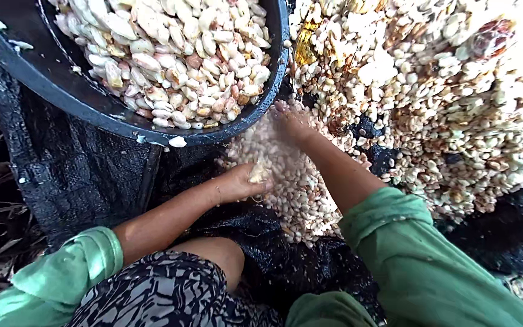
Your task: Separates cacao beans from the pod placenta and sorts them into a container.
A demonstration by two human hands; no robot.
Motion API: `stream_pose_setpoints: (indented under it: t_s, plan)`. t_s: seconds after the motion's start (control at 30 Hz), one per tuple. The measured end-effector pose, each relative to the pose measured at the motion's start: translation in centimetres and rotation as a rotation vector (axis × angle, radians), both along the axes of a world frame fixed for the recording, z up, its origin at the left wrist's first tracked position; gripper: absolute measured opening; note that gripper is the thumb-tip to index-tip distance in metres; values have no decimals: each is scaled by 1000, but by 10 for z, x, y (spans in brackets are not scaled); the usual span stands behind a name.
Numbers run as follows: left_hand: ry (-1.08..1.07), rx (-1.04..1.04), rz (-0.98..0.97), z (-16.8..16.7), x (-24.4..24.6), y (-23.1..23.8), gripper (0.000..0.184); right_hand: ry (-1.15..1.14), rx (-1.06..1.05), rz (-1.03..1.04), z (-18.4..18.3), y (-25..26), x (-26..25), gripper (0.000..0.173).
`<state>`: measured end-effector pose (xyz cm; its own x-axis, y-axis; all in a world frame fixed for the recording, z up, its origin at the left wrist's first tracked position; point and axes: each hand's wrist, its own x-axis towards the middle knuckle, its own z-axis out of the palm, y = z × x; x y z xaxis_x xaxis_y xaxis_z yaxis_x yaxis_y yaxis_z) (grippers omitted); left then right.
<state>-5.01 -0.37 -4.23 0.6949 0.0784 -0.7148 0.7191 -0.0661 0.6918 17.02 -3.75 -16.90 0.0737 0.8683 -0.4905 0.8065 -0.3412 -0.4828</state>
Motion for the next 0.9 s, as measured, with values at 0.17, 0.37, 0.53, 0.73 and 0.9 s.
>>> stream_pose_setpoints:
  t_s: [0.17, 0.37, 0.53, 0.73, 0.9]
  plan:
    - [-88, -102, 188, -7, 1, 4, 24, 42, -157, -96, 17, -60, -15, 42]
    - [-38, -119, 221, -8, 2, 0, 24, -125, 129, -150, 45, -50, 63, 27]
    - [-136, -38, 94, 9, 17, 9, 23, -128, -91, -296, 23, -53, 74, 61]
    - [-319, 53, -150, 75, 50, 32, 29, 0, -196, -146, 23, -150, 39, 54]
    - [-444, 114, 49, 170, 64, 3, 29, 94, -314, -218, 34, -226, 58, 45]
